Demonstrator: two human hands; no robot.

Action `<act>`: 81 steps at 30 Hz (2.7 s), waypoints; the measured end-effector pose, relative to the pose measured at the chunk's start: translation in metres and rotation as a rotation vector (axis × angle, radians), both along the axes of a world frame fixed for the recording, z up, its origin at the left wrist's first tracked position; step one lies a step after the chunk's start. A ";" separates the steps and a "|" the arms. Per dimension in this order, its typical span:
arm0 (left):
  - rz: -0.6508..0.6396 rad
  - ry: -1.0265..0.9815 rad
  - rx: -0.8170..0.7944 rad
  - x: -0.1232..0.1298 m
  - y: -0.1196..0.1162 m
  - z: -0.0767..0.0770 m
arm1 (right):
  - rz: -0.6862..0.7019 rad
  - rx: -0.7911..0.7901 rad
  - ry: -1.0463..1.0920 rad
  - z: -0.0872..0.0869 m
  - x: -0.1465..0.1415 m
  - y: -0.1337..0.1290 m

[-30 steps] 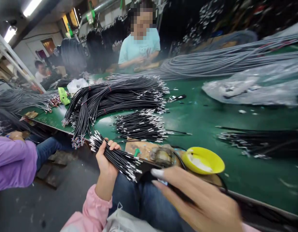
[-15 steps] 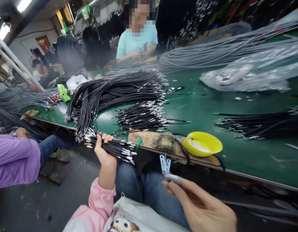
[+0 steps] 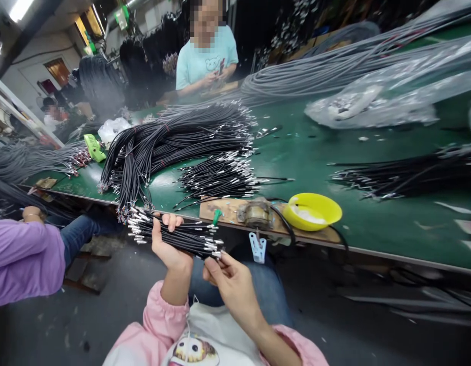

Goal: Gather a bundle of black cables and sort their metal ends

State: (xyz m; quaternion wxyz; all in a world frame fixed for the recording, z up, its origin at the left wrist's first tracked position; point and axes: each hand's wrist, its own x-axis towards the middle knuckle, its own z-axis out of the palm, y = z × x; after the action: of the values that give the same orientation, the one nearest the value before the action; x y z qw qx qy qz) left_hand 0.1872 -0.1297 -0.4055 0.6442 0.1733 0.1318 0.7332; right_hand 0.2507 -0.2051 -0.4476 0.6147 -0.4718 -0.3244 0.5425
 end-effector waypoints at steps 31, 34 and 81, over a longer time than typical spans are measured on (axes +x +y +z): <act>0.098 0.063 -0.145 -0.014 0.003 0.011 | 0.284 -0.201 0.609 0.013 -0.013 0.009; 0.084 0.059 -0.167 -0.011 -0.001 0.009 | 0.160 -0.202 0.458 0.015 -0.015 0.017; -0.205 -0.160 -0.278 -0.015 0.011 0.006 | 0.458 -0.057 0.342 0.003 -0.013 -0.002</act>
State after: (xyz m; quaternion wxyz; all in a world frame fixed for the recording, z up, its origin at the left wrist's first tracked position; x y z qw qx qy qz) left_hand 0.1726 -0.1189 -0.3994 0.7418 0.0363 0.1618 0.6498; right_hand 0.2373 -0.2073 -0.4442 0.5084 -0.3049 -0.2988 0.7478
